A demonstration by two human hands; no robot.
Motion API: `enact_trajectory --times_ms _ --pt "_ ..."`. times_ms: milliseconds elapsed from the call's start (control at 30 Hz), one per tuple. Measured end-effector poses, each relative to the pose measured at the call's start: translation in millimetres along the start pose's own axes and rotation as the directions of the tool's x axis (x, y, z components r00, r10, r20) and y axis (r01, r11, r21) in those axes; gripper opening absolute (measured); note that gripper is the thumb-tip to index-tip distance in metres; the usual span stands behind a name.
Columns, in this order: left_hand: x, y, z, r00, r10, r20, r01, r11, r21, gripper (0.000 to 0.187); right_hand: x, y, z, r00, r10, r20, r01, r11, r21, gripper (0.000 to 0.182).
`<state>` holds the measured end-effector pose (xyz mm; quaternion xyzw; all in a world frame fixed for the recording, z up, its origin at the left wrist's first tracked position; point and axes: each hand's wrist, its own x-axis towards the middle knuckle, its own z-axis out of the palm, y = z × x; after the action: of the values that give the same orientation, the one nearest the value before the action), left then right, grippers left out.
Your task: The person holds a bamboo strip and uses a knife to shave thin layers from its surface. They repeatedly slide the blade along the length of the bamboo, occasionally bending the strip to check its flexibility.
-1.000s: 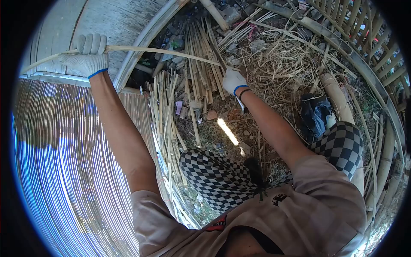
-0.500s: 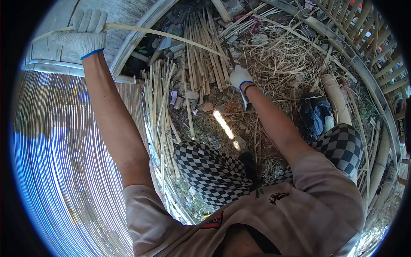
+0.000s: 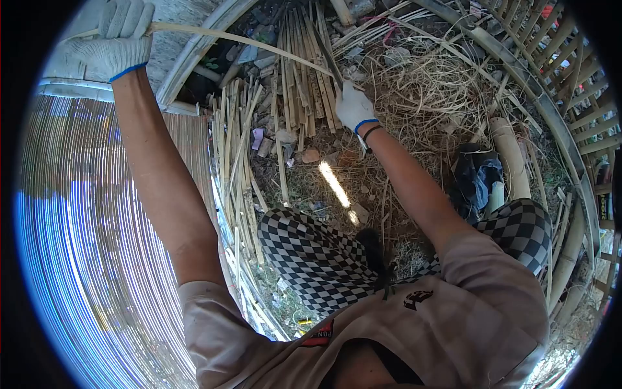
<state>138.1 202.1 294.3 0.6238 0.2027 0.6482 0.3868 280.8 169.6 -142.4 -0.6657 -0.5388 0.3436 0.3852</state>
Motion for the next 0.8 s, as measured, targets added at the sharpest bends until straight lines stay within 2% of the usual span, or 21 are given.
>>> enact_trajectory --times_ms 33,67,167,200,233,300,333,367,433,500,533,600,667,767,800 --pt "-13 3 10 0.988 0.049 -0.145 -0.044 0.998 0.036 0.045 9 20 7 0.996 0.076 0.037 -0.076 0.997 0.008 0.031" --pt "-21 6 3 0.991 0.043 -0.130 -0.046 0.999 -0.019 0.045 9 28 11 0.986 0.149 0.075 -0.150 0.989 0.009 0.030" --pt "-12 9 -10 0.995 -0.035 0.091 0.049 0.987 -0.156 0.063 6 41 22 0.996 0.091 0.010 -0.090 0.993 -0.073 0.030" --pt "17 7 -54 0.926 -0.079 0.369 0.180 0.951 -0.250 0.076 16 49 39 0.998 0.057 -0.007 -0.057 0.998 -0.040 0.029" --pt "32 3 -79 0.784 -0.083 0.616 0.330 0.895 -0.299 0.092 5 33 30 0.999 0.033 -0.005 -0.033 0.999 -0.030 0.028" --pt "30 2 -75 0.805 -0.114 0.583 0.347 0.887 -0.305 0.085 -22 -16 -4 1.000 -0.019 -0.012 0.019 1.000 -0.010 0.028" --pt "28 5 -73 0.814 -0.127 0.568 0.353 0.884 -0.308 0.083 -19 -20 0 0.992 -0.120 -0.047 0.120 0.993 0.000 0.028" --pt "26 7 -71 0.821 -0.141 0.553 0.359 0.881 -0.309 0.080 -17 -21 2 0.990 -0.130 -0.054 0.130 0.991 -0.005 0.029" --pt "19 9 -65 0.924 -0.153 0.350 0.231 0.953 -0.195 0.080 -14 -21 7 0.986 -0.155 -0.068 0.154 0.988 -0.010 0.029" --pt "12 11 -64 0.986 -0.115 0.125 0.121 0.992 -0.044 0.079 -6 13 25 0.999 -0.020 -0.040 0.021 1.000 0.008 0.029" --pt "9 10 -63 0.993 -0.103 0.066 0.104 0.995 -0.009 0.077 0 34 33 0.999 0.047 -0.026 -0.047 0.999 0.019 0.028" --pt "5 9 -64 0.987 -0.111 0.118 0.117 0.992 -0.043 0.074 6 69 45 0.996 0.093 0.012 -0.092 0.992 -0.081 0.030" --pt "9 9 -68 0.959 -0.126 0.255 0.160 0.980 -0.117 0.070 11 63 35 0.984 0.175 0.023 -0.168 0.972 -0.165 0.033" --pt "18 7 -74 0.890 -0.136 0.436 0.252 0.943 -0.219 0.066 11 35 23 1.000 0.015 0.005 -0.014 0.987 -0.158 0.034" --pt "24 6 -75 0.865 -0.137 0.483 0.280 0.930 -0.237 0.065 6 23 18 0.998 -0.063 0.022 0.066 0.970 -0.233 0.032"
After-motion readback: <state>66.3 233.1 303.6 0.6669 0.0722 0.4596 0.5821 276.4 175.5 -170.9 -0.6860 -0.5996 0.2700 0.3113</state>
